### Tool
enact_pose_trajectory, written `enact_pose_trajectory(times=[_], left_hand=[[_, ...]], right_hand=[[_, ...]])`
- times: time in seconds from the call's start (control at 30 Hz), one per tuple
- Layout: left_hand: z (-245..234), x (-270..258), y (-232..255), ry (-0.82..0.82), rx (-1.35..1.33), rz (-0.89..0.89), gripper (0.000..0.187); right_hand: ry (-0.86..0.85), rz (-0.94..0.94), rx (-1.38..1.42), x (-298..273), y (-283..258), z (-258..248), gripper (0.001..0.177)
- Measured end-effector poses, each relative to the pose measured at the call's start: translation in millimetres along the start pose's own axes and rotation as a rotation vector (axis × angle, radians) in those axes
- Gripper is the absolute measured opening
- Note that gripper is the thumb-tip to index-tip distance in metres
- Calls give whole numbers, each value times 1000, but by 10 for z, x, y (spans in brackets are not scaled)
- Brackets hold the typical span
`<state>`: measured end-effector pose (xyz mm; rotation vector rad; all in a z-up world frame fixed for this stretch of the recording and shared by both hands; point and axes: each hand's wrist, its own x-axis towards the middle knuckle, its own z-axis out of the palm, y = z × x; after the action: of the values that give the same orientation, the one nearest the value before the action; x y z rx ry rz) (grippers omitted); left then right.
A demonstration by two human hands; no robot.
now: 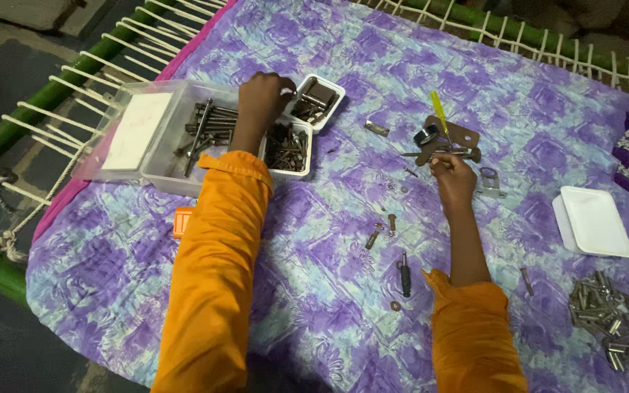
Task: The person assembles small metal lock components on a purple patterned cloth. They pick up screws, pins, and lock bodies from containers and the cloth, then fit the pieces together by hand.
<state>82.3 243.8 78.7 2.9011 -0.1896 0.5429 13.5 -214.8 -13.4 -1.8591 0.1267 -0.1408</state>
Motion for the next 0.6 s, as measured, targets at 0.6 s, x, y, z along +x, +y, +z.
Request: enact_pose_trajectory(times=[0.6], left_hand=[[476, 103, 949, -29, 35, 331, 10]], right_hand=[[58, -245, -168, 32, 221, 56, 17]])
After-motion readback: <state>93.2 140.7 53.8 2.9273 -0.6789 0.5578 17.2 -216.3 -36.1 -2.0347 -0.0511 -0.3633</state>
